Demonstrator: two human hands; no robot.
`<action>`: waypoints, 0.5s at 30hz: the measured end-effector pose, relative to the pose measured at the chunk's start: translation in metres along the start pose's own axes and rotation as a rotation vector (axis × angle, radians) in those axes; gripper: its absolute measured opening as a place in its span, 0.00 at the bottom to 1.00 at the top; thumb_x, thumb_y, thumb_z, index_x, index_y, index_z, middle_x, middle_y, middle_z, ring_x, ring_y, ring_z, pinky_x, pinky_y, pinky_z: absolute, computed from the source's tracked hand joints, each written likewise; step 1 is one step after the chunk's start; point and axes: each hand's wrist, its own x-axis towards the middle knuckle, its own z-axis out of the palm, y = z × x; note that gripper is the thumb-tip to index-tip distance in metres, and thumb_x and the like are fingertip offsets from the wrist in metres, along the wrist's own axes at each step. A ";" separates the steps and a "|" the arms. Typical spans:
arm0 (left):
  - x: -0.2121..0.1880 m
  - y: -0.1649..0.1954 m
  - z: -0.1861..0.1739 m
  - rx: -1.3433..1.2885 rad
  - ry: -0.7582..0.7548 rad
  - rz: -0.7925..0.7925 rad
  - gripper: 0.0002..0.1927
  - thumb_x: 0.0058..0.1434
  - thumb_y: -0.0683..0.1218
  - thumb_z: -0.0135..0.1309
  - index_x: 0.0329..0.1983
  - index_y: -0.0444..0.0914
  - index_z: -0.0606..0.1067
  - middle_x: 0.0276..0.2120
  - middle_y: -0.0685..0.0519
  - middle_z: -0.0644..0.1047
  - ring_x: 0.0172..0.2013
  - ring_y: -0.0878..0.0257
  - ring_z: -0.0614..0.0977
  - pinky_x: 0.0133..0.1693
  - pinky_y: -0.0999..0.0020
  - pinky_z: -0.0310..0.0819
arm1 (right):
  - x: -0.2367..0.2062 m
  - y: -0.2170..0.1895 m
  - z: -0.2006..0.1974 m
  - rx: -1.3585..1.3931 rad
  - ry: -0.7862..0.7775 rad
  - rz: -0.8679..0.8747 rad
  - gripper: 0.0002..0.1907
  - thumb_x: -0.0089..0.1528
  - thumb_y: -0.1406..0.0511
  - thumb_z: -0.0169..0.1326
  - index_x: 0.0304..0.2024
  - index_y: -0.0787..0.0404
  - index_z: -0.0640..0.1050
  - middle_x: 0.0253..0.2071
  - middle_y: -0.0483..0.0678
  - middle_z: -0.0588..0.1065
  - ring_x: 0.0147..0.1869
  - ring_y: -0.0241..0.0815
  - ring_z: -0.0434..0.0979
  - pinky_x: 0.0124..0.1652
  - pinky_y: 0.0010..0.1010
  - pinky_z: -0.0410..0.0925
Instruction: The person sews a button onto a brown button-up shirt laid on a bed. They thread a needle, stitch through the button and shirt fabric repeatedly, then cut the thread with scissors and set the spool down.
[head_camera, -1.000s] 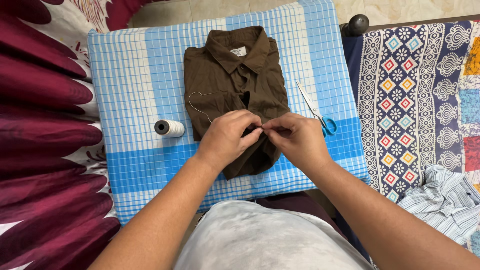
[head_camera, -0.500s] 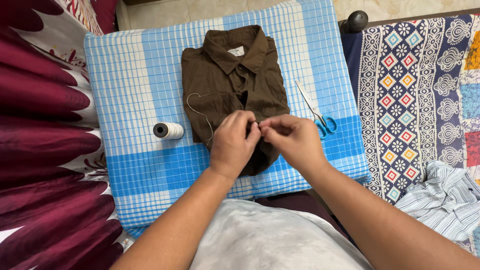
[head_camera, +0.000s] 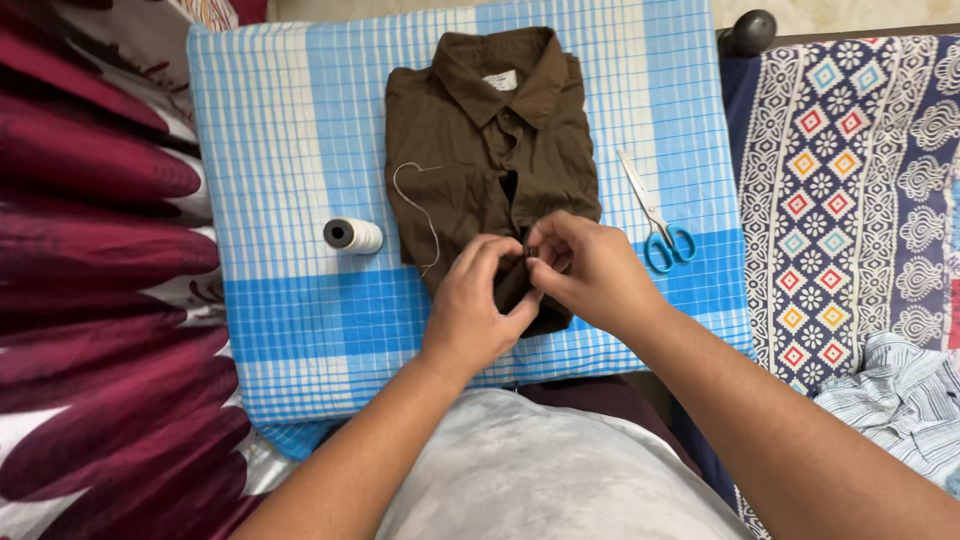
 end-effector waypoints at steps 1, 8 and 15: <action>-0.003 0.002 -0.002 0.091 -0.021 -0.013 0.12 0.58 0.39 0.62 0.44 0.35 0.75 0.40 0.49 0.77 0.41 0.55 0.82 0.43 0.63 0.77 | -0.001 -0.001 0.001 -0.029 -0.005 -0.010 0.09 0.57 0.69 0.62 0.40 0.61 0.79 0.29 0.43 0.80 0.32 0.32 0.81 0.34 0.25 0.74; -0.020 -0.005 -0.020 0.303 -0.043 0.063 0.07 0.63 0.40 0.59 0.43 0.37 0.75 0.40 0.50 0.77 0.42 0.51 0.81 0.42 0.59 0.76 | -0.025 0.024 0.012 -0.435 0.155 -0.495 0.28 0.46 0.60 0.69 0.45 0.64 0.76 0.39 0.53 0.74 0.44 0.55 0.75 0.42 0.43 0.70; -0.031 -0.009 -0.016 0.370 -0.041 0.225 0.14 0.57 0.39 0.60 0.46 0.37 0.74 0.43 0.49 0.76 0.46 0.48 0.79 0.47 0.54 0.74 | -0.039 0.051 0.008 -0.534 0.128 -0.394 0.27 0.47 0.69 0.65 0.51 0.54 0.79 0.37 0.47 0.74 0.42 0.52 0.77 0.36 0.41 0.72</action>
